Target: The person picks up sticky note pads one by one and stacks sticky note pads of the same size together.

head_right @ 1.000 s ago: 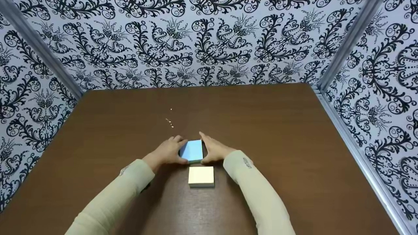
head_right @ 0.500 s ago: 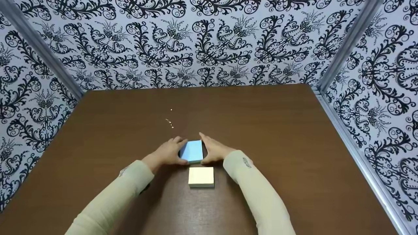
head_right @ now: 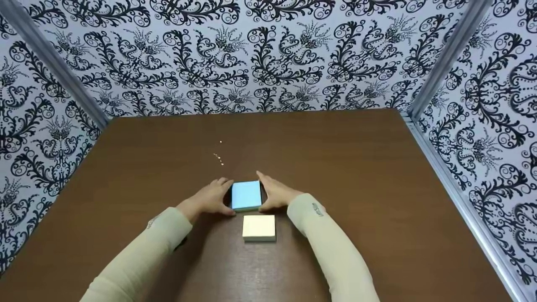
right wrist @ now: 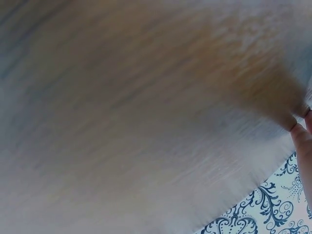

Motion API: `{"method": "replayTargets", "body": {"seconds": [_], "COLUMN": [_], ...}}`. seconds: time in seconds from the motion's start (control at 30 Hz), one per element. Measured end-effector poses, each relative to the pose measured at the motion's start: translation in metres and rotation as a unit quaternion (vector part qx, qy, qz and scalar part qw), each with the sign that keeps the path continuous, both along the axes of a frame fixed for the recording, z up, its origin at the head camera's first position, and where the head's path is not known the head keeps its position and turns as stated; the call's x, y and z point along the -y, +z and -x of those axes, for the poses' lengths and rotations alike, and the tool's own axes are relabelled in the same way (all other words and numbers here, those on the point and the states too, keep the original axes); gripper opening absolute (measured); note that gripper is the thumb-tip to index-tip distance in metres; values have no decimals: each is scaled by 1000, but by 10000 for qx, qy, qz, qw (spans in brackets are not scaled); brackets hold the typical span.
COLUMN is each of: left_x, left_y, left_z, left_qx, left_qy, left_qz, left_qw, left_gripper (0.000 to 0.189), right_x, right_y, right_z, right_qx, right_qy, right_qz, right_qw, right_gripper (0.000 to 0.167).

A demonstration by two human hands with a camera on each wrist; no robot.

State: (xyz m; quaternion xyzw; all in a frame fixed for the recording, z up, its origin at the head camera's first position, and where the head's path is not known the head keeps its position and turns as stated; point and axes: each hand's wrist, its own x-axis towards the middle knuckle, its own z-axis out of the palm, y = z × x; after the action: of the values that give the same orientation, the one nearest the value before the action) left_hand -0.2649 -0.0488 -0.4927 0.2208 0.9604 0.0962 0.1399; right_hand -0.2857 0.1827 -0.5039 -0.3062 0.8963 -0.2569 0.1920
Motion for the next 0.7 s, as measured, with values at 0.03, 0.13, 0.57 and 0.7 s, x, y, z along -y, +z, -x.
{"method": "replayTargets", "body": {"seconds": [0.03,0.13,0.57,0.7], "left_x": [0,-2,-1,-3], "left_y": [-1,-2,1,5], "left_z": [0,1,2,1], "left_qx": [-33,-75,201,236], "left_qy": [6,49,84,70], "left_qz": [-3,-8,-34,-61], "left_qw": [10000,10000,9998,9997], "left_gripper": [96,93,105,100], "right_x": [0,0,0,0], "right_y": [0,0,-3,-4], "right_z": [0,0,2,2], "right_qx": [21,84,138,140], "right_qy": [-11,-59,-92,-123], "right_qz": [13,70,99,106], "right_qw": [10000,9999,9998,9998], "right_gripper": [108,108,108,108]}}
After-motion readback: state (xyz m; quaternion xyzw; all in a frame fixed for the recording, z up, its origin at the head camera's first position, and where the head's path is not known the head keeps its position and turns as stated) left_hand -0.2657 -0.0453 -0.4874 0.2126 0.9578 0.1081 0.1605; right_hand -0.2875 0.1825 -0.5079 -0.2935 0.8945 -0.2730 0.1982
